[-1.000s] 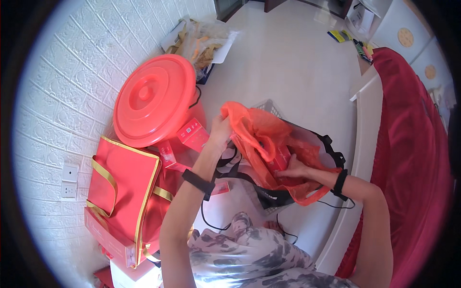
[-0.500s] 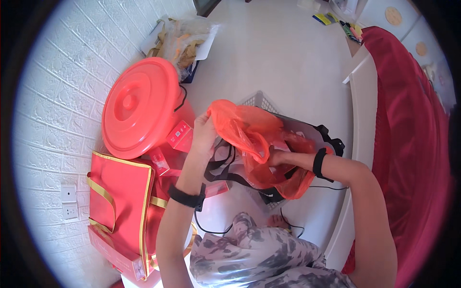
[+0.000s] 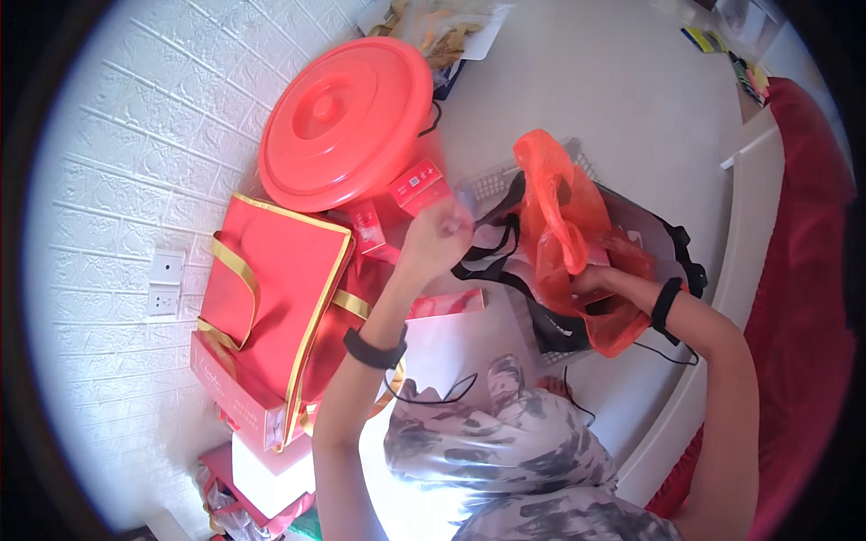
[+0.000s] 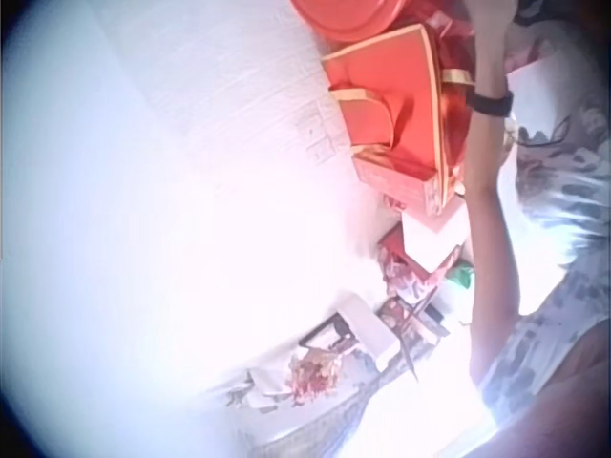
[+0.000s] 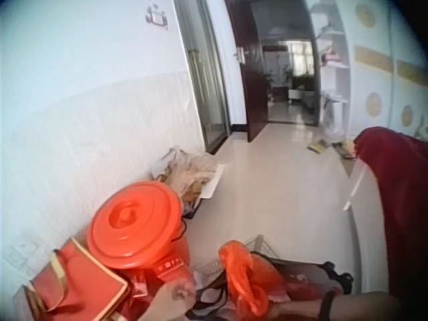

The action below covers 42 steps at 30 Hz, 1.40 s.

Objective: The camera wearer is organizing and sorting various gift bags, boxes, and plastic containers on the floor.

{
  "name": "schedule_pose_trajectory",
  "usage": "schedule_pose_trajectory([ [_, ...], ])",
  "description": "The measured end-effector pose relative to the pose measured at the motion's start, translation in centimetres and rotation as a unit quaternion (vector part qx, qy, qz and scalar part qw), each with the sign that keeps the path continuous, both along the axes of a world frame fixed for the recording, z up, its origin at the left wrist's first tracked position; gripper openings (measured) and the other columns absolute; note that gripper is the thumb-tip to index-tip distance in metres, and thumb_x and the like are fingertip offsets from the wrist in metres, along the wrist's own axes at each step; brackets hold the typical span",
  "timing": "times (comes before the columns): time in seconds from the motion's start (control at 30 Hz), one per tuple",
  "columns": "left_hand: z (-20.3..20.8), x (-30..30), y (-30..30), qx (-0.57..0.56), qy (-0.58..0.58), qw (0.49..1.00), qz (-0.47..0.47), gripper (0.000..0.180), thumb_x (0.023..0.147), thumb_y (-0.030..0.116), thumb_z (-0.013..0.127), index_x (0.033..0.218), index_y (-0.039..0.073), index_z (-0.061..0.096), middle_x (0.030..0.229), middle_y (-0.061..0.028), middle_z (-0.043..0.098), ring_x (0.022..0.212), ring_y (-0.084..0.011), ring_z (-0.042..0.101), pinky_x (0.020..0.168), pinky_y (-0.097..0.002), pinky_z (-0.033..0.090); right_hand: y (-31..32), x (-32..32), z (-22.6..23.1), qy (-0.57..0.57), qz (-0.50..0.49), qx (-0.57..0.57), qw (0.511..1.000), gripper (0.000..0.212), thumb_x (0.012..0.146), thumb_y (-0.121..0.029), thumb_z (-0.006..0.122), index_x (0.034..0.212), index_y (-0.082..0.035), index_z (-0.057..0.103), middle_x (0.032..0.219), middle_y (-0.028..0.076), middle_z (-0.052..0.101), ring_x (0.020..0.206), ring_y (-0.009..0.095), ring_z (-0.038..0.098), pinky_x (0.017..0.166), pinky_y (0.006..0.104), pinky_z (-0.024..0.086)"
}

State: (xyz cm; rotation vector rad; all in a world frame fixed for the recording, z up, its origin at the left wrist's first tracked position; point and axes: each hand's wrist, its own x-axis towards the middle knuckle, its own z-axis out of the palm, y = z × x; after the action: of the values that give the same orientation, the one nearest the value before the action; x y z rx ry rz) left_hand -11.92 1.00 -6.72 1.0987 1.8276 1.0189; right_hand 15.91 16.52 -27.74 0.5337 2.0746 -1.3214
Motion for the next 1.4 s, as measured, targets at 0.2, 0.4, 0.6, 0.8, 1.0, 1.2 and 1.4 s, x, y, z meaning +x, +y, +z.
schedule_pose_trajectory([
  [0.2, -8.4, 2.9, -6.9, -0.233, 0.278, 0.915, -0.18, 0.019, 0.063, 0.018, 0.064, 0.081, 0.012, 0.07, 0.085, -0.0154, 0.064, 0.08, -0.0326, 0.062, 0.073, -0.0412, 0.05, 0.6, 1.8, -4.2, -0.024, -0.084, 0.037, 0.995, 0.068, 0.069, -0.039, 0.071, 0.122, -0.006, 0.045, 0.106, 0.015, 0.06, 0.088, 0.028, 0.06, 0.069, 0.0361, 0.05],
  [0.4, -14.8, 2.4, -8.5, -0.228, 0.315, 0.871, -0.3, 0.051, 0.059, 0.026, 0.075, 0.106, 0.012, 0.062, 0.107, -0.0154, 0.057, 0.102, -0.0325, 0.054, 0.087, -0.0412, 0.045, -1.6, -0.6, 7.5, 0.071, -0.138, 0.023, 0.988, 0.056, 0.073, -0.037, 0.069, 0.116, -0.007, 0.05, 0.097, 0.015, 0.062, 0.078, 0.024, 0.06, 0.063, 0.0336, 0.05],
  [0.6, -17.5, 3.1, -9.9, -0.198, 0.445, 0.829, -0.274, 0.073, 0.059, 0.022, 0.077, 0.122, 0.007, 0.043, 0.106, -0.0148, 0.055, 0.097, -0.0332, 0.054, 0.081, -0.044, 0.045, -0.6, 0.9, 8.1, -0.049, -0.091, 0.033, 0.994, 0.059, 0.076, -0.035, 0.064, 0.124, -0.005, 0.046, 0.114, 0.019, 0.055, 0.101, 0.024, 0.055, 0.081, 0.0365, 0.048],
  [0.8, -18.8, 1.7, -12.4, -0.173, 0.448, 0.842, -0.244, 0.041, 0.069, 0.003, 0.061, 0.107, 0.007, 0.048, 0.097, -0.014, 0.057, 0.095, -0.0325, 0.055, 0.074, -0.0438, 0.046, 1.0, -2.9, 16.8, 0.382, -0.176, 0.108, 0.901, 0.045, 0.086, -0.027, 0.059, 0.124, -0.006, 0.047, 0.113, 0.009, 0.056, 0.1, 0.02, 0.056, 0.088, 0.0325, 0.045],
  [1.0, -8.3, 2.5, -13.0, -0.044, 0.3, 0.936, -0.182, 0.05, 0.066, 0.007, 0.069, 0.111, 0.008, 0.047, 0.097, -0.014, 0.056, 0.093, -0.0346, 0.055, 0.077, -0.0419, 0.047, 4.1, -3.4, 21.0, 0.253, -0.379, -0.127, 0.881, 0.043, 0.09, -0.028, 0.054, 0.127, -0.007, 0.044, 0.117, 0.007, 0.053, 0.104, 0.016, 0.054, 0.087, 0.0319, 0.047],
  [1.2, 5.2, 2.9, -13.1, 0.041, 0.146, 0.974, -0.168, 0.053, 0.066, 0.006, 0.073, 0.113, 0.007, 0.048, 0.1, -0.0124, 0.059, 0.096, -0.0249, 0.06, 0.081, -0.0318, 0.047, 2.3, -3.6, 24.6, 0.216, -0.443, -0.144, 0.858, 0.041, 0.09, -0.026, 0.052, 0.125, -0.006, 0.044, 0.114, 0.008, 0.053, 0.097, 0.019, 0.057, 0.082, 0.0324, 0.05],
  [1.4, 18.8, 5.2, -9.9, 0.137, -0.007, 0.986, -0.096, 0.057, 0.065, -0.006, 0.073, 0.116, 0.001, 0.048, 0.095, -0.0065, 0.065, 0.084, -0.0136, 0.063, 0.074, -0.0263, 0.051, 1.8, -2.7, 24.1, 0.183, -0.411, -0.14, 0.882, 0.035, 0.088, -0.021, 0.057, 0.117, -0.004, 0.047, 0.103, 0.008, 0.053, 0.088, 0.019, 0.06, 0.075, 0.0322, 0.052],
])
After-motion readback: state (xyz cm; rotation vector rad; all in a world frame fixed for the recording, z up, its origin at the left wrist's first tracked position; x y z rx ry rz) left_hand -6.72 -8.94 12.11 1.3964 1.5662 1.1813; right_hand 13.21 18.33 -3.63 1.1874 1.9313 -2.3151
